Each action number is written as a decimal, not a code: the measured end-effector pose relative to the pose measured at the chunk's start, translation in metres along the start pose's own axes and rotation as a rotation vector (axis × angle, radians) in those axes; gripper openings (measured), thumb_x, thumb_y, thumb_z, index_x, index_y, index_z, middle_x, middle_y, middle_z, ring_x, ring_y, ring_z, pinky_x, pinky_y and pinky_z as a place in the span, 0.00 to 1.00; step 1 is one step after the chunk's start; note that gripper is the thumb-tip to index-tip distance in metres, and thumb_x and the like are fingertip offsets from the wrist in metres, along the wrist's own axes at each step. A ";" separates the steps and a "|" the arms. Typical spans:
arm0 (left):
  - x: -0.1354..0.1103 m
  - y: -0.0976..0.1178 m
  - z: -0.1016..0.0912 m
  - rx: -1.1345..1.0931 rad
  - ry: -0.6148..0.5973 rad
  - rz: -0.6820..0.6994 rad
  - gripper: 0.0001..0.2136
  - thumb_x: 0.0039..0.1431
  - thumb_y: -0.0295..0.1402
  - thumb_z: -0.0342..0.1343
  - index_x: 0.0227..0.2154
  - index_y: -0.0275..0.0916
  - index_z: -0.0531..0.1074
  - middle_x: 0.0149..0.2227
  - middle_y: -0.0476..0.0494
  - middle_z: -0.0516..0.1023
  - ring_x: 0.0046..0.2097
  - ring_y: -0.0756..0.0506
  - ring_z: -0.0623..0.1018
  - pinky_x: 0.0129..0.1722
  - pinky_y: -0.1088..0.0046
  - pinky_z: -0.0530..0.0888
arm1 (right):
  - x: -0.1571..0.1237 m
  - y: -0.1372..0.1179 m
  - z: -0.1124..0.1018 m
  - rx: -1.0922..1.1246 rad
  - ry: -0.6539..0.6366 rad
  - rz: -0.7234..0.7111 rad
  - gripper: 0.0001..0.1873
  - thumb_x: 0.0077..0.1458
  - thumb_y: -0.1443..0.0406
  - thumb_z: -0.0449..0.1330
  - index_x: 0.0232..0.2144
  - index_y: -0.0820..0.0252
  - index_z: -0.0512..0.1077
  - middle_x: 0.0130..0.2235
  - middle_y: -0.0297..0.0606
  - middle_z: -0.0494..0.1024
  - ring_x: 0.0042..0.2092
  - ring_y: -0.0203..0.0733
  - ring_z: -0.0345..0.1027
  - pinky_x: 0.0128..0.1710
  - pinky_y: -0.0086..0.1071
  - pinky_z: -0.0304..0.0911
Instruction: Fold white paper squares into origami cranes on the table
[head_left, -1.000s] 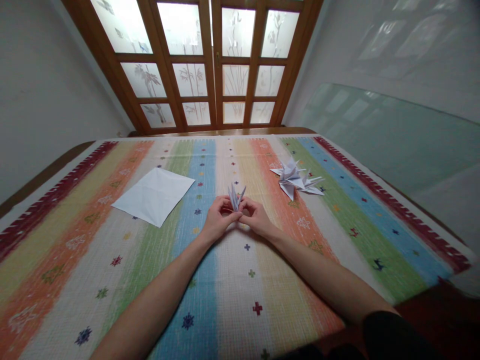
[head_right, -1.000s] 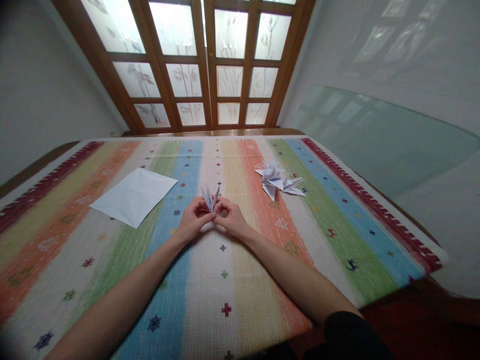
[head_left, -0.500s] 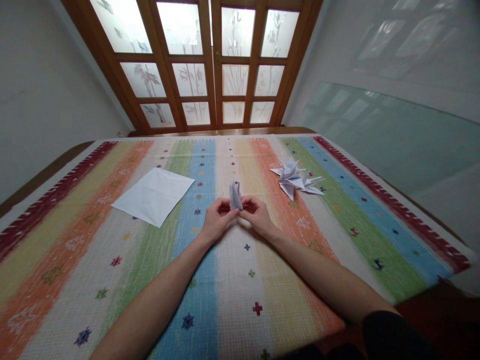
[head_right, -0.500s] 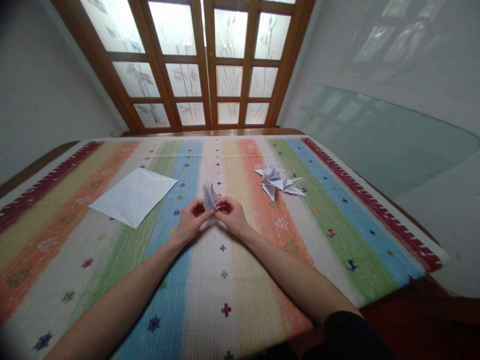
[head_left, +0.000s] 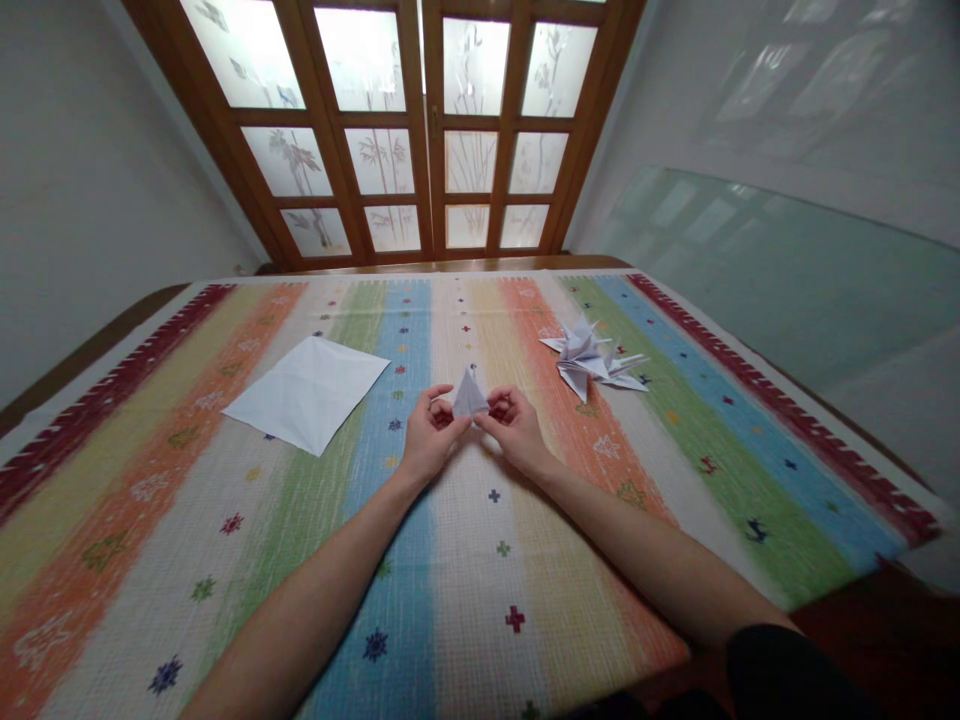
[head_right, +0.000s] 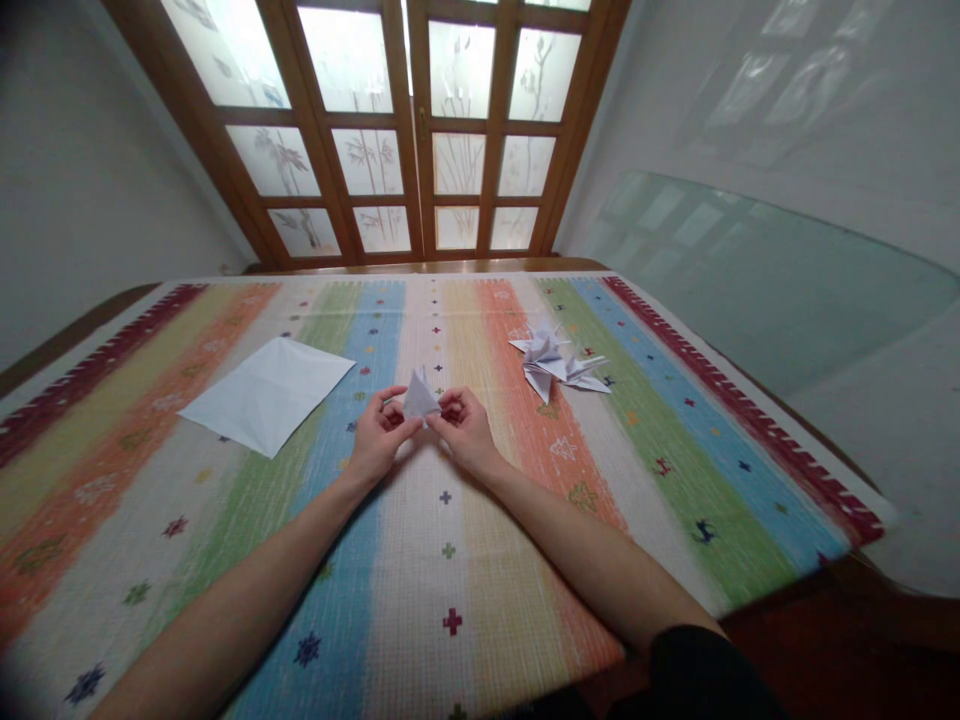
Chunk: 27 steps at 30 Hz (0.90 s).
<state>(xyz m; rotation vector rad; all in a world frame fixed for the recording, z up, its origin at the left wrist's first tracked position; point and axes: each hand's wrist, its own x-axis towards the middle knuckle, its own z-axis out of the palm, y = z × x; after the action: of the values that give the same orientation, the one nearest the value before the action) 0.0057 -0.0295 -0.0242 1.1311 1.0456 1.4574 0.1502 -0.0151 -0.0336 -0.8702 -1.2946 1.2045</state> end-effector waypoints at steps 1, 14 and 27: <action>0.000 0.001 0.000 -0.001 -0.025 -0.014 0.18 0.40 0.35 0.67 0.36 0.36 0.72 0.24 0.53 0.73 0.27 0.51 0.72 0.31 0.75 0.68 | 0.000 0.001 0.001 0.018 -0.025 0.011 0.18 0.42 0.61 0.68 0.32 0.54 0.64 0.27 0.28 0.73 0.29 0.35 0.68 0.30 0.29 0.62; -0.001 0.002 -0.002 0.081 -0.033 -0.030 0.14 0.41 0.41 0.65 0.22 0.37 0.68 0.21 0.54 0.70 0.24 0.52 0.67 0.27 0.76 0.64 | -0.002 -0.004 0.001 0.062 -0.146 0.114 0.18 0.44 0.62 0.68 0.36 0.55 0.66 0.25 0.27 0.73 0.26 0.33 0.69 0.27 0.28 0.64; 0.000 0.001 -0.001 0.180 0.017 0.060 0.10 0.44 0.37 0.63 0.26 0.37 0.71 0.26 0.50 0.72 0.29 0.50 0.70 0.31 0.73 0.66 | -0.005 -0.003 0.003 -0.155 -0.089 0.010 0.11 0.46 0.61 0.65 0.32 0.57 0.70 0.28 0.32 0.74 0.29 0.36 0.69 0.30 0.30 0.64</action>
<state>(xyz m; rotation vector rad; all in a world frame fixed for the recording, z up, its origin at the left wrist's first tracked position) 0.0047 -0.0298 -0.0233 1.2896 1.1825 1.4439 0.1487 -0.0208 -0.0310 -0.9436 -1.4727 1.1730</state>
